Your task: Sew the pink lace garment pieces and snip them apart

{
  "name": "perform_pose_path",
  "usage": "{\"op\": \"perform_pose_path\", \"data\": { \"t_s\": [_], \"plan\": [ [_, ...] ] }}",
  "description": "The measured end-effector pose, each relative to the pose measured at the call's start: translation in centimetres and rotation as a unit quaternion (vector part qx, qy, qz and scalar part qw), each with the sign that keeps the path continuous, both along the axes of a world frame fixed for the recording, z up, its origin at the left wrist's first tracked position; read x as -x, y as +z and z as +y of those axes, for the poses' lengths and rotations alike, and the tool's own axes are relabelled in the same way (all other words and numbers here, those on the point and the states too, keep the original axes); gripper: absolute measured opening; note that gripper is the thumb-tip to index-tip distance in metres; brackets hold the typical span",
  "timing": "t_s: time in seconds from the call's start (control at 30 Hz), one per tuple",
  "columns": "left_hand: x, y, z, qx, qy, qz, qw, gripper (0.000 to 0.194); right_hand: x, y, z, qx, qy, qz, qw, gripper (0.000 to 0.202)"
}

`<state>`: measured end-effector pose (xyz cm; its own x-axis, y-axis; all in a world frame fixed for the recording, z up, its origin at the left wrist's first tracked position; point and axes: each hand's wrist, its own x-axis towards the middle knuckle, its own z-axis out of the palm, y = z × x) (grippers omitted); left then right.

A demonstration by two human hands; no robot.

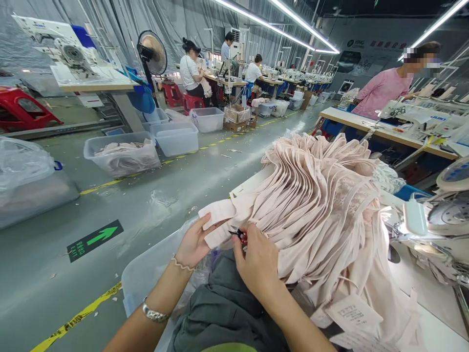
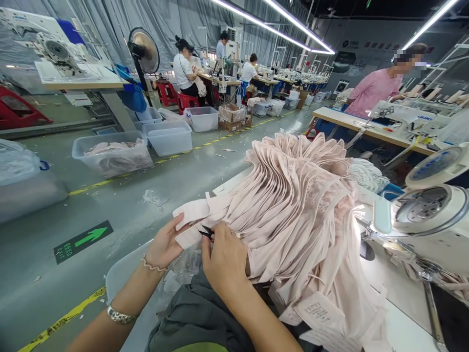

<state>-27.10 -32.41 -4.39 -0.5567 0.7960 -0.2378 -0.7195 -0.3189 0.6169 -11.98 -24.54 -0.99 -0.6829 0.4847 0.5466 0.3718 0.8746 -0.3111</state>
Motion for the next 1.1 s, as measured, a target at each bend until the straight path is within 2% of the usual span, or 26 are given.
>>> {"op": "perform_pose_path", "data": {
  "t_s": [0.13,0.3,0.4,0.47,0.53,0.6,0.67,0.73,0.8,0.9,1.1],
  "plan": [
    [-1.4,0.8,-0.1,-0.007,0.015,-0.002,1.000,0.041,0.7,0.5,0.0,-0.007,-0.028,-0.035,0.999,0.009],
    [-2.0,0.3,0.0,-0.009,0.013,0.004,1.000,0.038,1.6,0.6,0.3,-0.034,-0.052,-0.107,0.992,0.007],
    [-1.8,-0.6,0.0,-0.015,-0.029,0.034,0.999,0.041,1.4,0.4,0.7,-0.033,-0.062,-0.099,0.993,0.009],
    [-1.5,-1.3,-0.1,0.020,-0.073,0.080,0.994,0.050,1.1,0.1,1.0,-0.025,-0.060,-0.077,0.995,0.011],
    [-1.0,-1.9,-0.2,0.060,-0.093,0.118,0.987,0.058,0.6,-0.2,1.2,-0.014,-0.052,-0.050,0.997,0.013],
    [-0.5,-2.0,-0.2,0.059,-0.058,0.112,0.990,0.060,0.2,-0.4,1.2,-0.001,-0.039,-0.022,0.999,0.015],
    [-0.1,-1.7,-0.1,0.013,-0.005,0.068,0.998,0.056,0.0,-0.6,1.1,0.015,-0.024,-0.005,1.000,0.016],
    [-0.1,-1.0,0.1,-0.045,0.020,0.020,0.999,0.053,-0.1,-0.6,0.8,0.027,-0.017,-0.004,0.999,0.017],
    [-0.3,-0.2,0.2,-0.081,0.009,-0.010,0.997,0.050,-0.1,-0.5,0.4,0.025,-0.020,-0.012,0.999,0.016],
    [-0.8,0.7,0.2,-0.083,0.002,-0.020,0.996,0.049,0.3,0.1,0.1,0.009,-0.035,-0.030,0.999,0.013],
    [-1.6,0.2,0.0,-0.062,0.021,0.007,0.998,0.047,1.9,0.8,0.5,-0.024,-0.063,-0.101,0.993,0.007]
  ]
}}
